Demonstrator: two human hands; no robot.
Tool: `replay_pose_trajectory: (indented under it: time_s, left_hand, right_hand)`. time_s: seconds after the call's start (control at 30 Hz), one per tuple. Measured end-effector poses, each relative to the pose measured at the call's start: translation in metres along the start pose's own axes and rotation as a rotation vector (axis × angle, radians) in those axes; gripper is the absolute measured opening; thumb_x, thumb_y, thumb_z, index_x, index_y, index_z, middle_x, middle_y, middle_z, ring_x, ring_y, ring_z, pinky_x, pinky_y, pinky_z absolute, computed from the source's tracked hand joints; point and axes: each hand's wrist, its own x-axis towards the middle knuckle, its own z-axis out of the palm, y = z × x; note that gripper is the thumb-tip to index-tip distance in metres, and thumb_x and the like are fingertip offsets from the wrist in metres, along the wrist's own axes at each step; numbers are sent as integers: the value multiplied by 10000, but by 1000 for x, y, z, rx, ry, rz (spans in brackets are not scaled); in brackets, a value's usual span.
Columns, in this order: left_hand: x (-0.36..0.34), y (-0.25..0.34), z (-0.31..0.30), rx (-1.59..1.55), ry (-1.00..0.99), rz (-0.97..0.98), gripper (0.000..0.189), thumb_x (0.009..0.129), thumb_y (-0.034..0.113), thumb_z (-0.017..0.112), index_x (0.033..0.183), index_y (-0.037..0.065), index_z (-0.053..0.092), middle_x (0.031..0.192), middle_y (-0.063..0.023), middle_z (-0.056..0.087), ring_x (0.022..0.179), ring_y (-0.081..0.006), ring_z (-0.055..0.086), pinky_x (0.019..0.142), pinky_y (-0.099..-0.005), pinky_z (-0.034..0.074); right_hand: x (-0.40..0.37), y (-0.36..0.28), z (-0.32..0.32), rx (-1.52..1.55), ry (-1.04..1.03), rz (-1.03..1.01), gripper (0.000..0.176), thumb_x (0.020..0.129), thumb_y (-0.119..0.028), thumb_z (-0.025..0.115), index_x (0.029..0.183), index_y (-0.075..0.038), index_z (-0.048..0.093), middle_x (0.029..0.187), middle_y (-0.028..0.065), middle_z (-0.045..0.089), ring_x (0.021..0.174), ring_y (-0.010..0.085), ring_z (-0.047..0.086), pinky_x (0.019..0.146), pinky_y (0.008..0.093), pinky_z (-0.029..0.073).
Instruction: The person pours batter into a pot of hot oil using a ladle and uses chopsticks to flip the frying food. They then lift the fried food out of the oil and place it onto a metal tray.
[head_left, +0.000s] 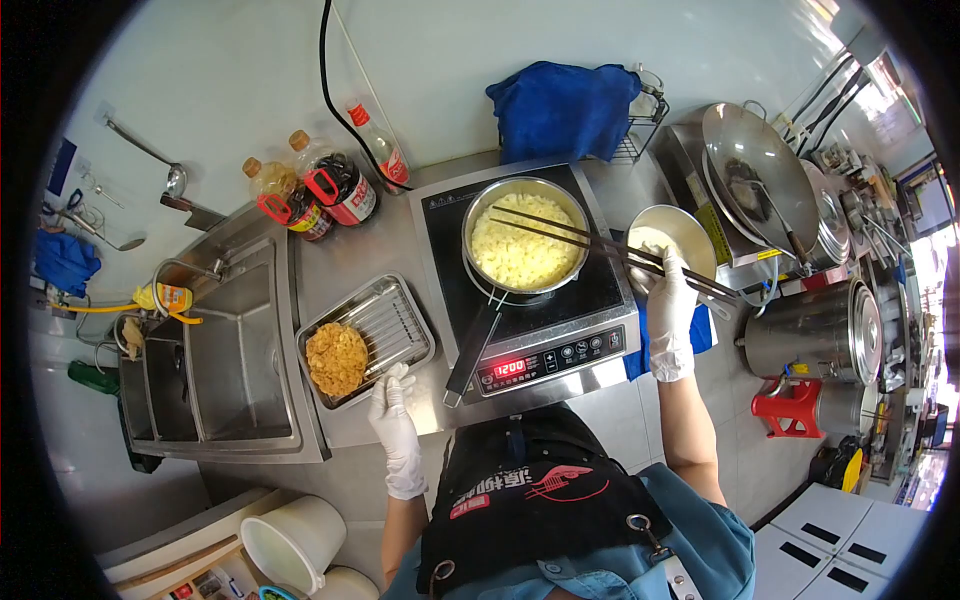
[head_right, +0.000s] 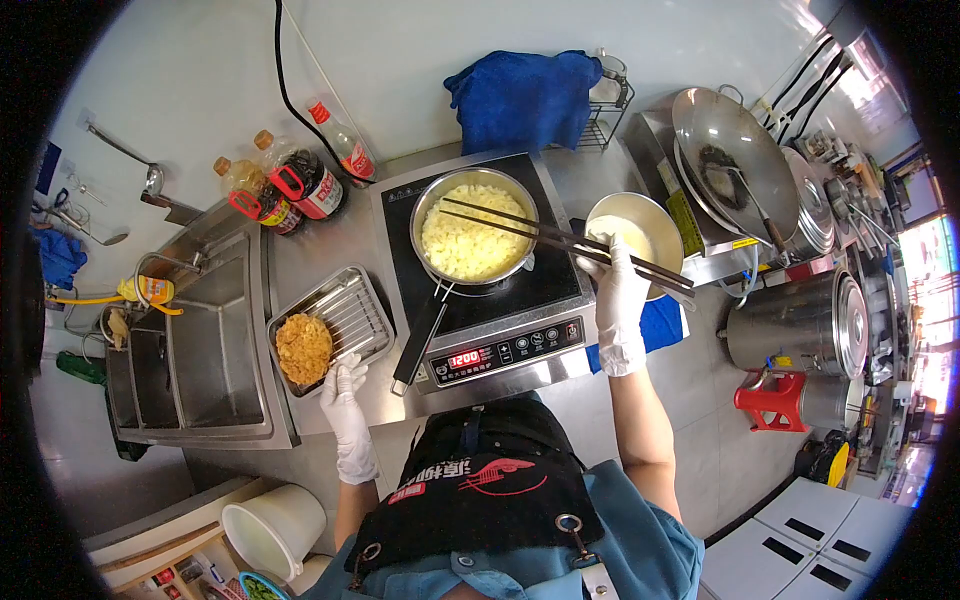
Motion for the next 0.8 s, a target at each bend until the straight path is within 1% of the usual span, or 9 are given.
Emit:
replay_pose_trajectory:
  time_s: [0.07,0.13,0.23,0.3,0.4,0.5,0.8]
  left_hand:
    - [0,0,0,2,0,-2,251,947,135,449,1107,-12,575,1059,-106,619,873,-166,605,768,-271,476]
    - [0,1,0,27,-1,-3,280,956,180,440,1115,-14,565,1055,-109,624,874,-163,613,771,-259,472]
    - [1,-1,0,7,-2,-10,254,948,140,446,1109,-7,576,1060,-102,621,877,-160,603,762,-264,472]
    - [2,-2,-1,14,-7,-7,253,947,139,446,1108,-8,576,1060,-101,622,879,-160,602,764,-264,471]
    - [2,-1,-1,20,-7,-7,253,947,138,445,1106,-9,577,1060,-102,622,881,-161,602,767,-264,470]
    - [2,-1,-1,27,-9,-1,255,948,138,443,1105,-10,577,1061,-107,621,881,-164,603,769,-265,470]
    - [3,1,1,27,-23,2,261,951,139,433,1112,-12,573,1065,-109,618,887,-165,602,775,-264,471]
  right_hand:
    - [0,-1,0,27,55,-63,252,920,-172,502,1050,41,536,963,143,604,799,213,643,657,291,576]
    - [1,-2,-2,36,46,-65,261,919,-173,503,1071,38,525,978,145,602,804,212,644,658,290,575]
    - [5,1,-3,40,73,-63,267,917,-178,505,1080,33,523,985,145,603,815,211,643,663,287,573]
    - [4,3,-1,32,71,-96,275,919,-187,504,1088,29,521,1004,145,599,834,208,639,671,287,573]
    - [4,7,-4,24,103,-62,278,920,-192,500,1090,27,521,1014,142,594,849,204,634,677,286,572]
    - [3,6,-6,14,91,-50,277,922,-193,496,1091,25,519,1018,138,591,857,204,631,677,287,572]
    - [0,2,-1,-2,109,-77,261,923,-166,487,1089,34,507,1019,143,585,841,210,634,664,293,577]
